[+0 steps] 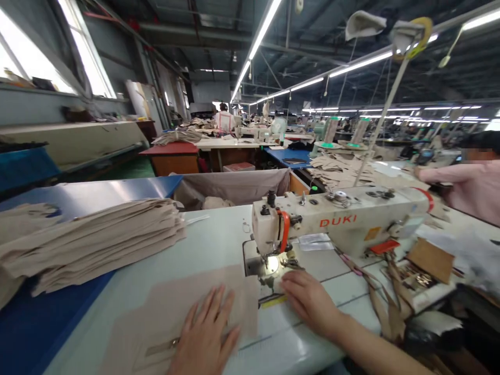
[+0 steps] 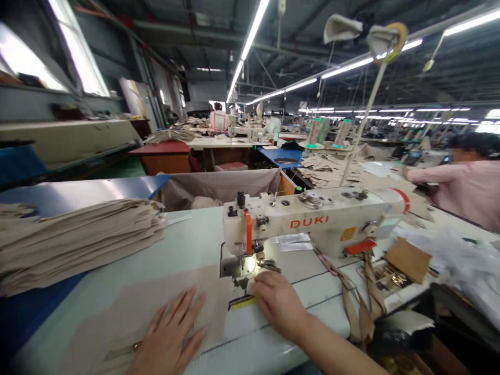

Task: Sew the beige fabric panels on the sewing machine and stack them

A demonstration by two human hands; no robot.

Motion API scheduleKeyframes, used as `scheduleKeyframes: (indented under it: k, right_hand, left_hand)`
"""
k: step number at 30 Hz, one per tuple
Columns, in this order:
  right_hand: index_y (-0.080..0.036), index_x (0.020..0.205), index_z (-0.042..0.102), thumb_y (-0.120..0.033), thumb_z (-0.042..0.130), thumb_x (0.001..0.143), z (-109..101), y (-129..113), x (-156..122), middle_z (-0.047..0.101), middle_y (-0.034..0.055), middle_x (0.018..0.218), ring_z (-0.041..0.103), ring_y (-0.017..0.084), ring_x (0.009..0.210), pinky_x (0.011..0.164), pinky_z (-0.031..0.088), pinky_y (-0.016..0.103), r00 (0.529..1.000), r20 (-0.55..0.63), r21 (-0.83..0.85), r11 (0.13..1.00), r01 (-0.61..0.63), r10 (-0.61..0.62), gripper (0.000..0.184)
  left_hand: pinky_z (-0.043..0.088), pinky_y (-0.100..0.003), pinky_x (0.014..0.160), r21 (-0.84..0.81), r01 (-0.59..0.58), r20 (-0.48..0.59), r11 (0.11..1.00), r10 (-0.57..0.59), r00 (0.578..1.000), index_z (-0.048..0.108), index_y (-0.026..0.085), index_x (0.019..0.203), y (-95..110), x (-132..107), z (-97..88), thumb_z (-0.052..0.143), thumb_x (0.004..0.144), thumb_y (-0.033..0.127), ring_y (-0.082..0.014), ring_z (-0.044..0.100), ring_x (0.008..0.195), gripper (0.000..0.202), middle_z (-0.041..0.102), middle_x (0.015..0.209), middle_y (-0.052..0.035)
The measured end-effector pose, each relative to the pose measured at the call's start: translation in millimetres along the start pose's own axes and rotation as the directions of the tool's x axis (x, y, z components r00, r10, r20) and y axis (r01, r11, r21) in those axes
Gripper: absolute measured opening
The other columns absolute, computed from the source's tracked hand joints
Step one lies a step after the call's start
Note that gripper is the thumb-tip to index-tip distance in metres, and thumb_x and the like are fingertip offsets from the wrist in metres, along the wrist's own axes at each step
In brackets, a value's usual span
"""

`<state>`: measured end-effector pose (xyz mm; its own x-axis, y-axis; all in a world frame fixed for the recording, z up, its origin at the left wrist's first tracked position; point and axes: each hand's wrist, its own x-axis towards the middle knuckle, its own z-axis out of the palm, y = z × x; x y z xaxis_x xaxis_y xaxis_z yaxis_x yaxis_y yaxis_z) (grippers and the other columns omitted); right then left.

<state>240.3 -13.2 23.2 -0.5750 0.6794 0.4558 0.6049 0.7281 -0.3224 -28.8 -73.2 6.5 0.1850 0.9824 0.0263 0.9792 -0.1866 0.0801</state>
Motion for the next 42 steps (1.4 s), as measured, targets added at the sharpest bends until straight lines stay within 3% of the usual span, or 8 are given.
scheduleKeyframes:
  k: [4,9,25,30,34,36,38,42]
  right_hand:
    - [-0.016,0.101,0.068,-0.012,0.047,0.091,-31,70,3,0.068,0.0111,0.105,0.061,0.021,0.100,0.090,0.047,0.032,0.919,-0.055,-0.232,0.890,-0.393,0.391,0.024]
    - [-0.016,0.088,0.069,-0.014,0.055,0.088,-46,110,7,0.068,0.0099,0.095,0.061,0.023,0.094,0.083,0.047,0.031,0.864,-0.031,-0.312,0.817,-0.485,0.502,0.014]
    - [-0.017,0.081,0.066,-0.014,0.056,0.090,-50,108,12,0.068,0.0071,0.089,0.061,0.019,0.088,0.076,0.043,0.025,0.850,-0.028,-0.335,0.796,-0.504,0.526,0.014]
    - [-0.017,0.078,0.066,-0.011,0.056,0.088,-55,92,11,0.067,0.0060,0.084,0.061,0.019,0.082,0.073,0.043,0.026,0.886,-0.073,-0.294,0.839,-0.458,0.458,0.015]
    - [-0.018,0.082,0.067,-0.012,0.055,0.089,-53,74,6,0.067,0.0071,0.086,0.060,0.022,0.085,0.077,0.045,0.030,0.921,-0.100,-0.260,0.884,-0.388,0.375,0.015]
    - [-0.018,0.083,0.067,-0.013,0.054,0.090,-49,66,4,0.067,0.0079,0.086,0.060,0.023,0.084,0.077,0.045,0.032,0.937,-0.114,-0.249,0.904,-0.348,0.329,0.016]
    - [-0.017,0.083,0.066,-0.015,0.052,0.092,-44,57,3,0.066,0.0082,0.084,0.059,0.023,0.081,0.074,0.045,0.033,0.957,-0.141,-0.247,0.927,-0.282,0.254,0.016]
    - [-0.017,0.084,0.063,-0.018,0.048,0.096,-28,29,1,0.062,0.0065,0.078,0.056,0.021,0.076,0.070,0.043,0.031,0.985,-0.163,-0.227,0.970,-0.087,0.050,0.019]
  left_hand:
    - [0.022,-0.058,0.111,0.002,0.039,0.037,0.999,-0.039,0.999,0.041,0.025,0.143,9,9,0.8,0.038,0.089,0.049,-0.0312,0.030,0.141,0.059,0.031,0.153,-0.0078]
    - [0.020,-0.058,0.110,0.065,0.058,0.011,0.996,-0.058,0.998,0.043,0.025,0.142,11,11,6.2,0.037,0.087,0.048,-0.0331,0.029,0.141,0.060,0.031,0.153,-0.0074]
    - [0.018,-0.056,0.111,0.068,0.034,-0.006,0.997,-0.033,0.999,0.047,0.023,0.140,7,12,11.1,0.035,0.086,0.047,-0.0325,0.030,0.141,0.061,0.037,0.152,-0.0085]
    - [0.022,-0.057,0.111,0.002,0.038,-0.103,0.999,-0.038,0.994,0.051,0.019,0.138,2,9,12.8,0.037,0.085,0.046,-0.0327,0.037,0.137,0.061,0.042,0.148,-0.0110]
    - [0.028,-0.053,0.111,-0.222,-0.053,-0.256,0.974,-0.005,0.967,0.060,0.019,0.129,3,6,4.9,0.040,0.086,0.046,-0.0296,0.047,0.130,0.054,0.053,0.140,-0.0118]
    - [0.034,-0.047,0.110,-0.421,-0.081,-0.264,0.903,-0.037,0.964,0.061,0.020,0.126,11,7,-3.3,0.043,0.087,0.047,-0.0264,0.051,0.126,0.051,0.057,0.136,-0.0100]
    - [0.038,-0.043,0.108,-0.646,-0.023,-0.152,0.763,-0.098,0.983,0.060,0.021,0.126,27,13,-12.9,0.046,0.086,0.050,-0.0248,0.054,0.124,0.051,0.060,0.132,-0.0090]
    - [0.045,-0.040,0.102,-0.955,0.172,0.163,0.243,-0.056,0.985,0.060,0.015,0.124,67,34,-27.6,0.063,0.073,0.059,-0.0281,0.061,0.116,0.068,0.066,0.123,-0.0148]
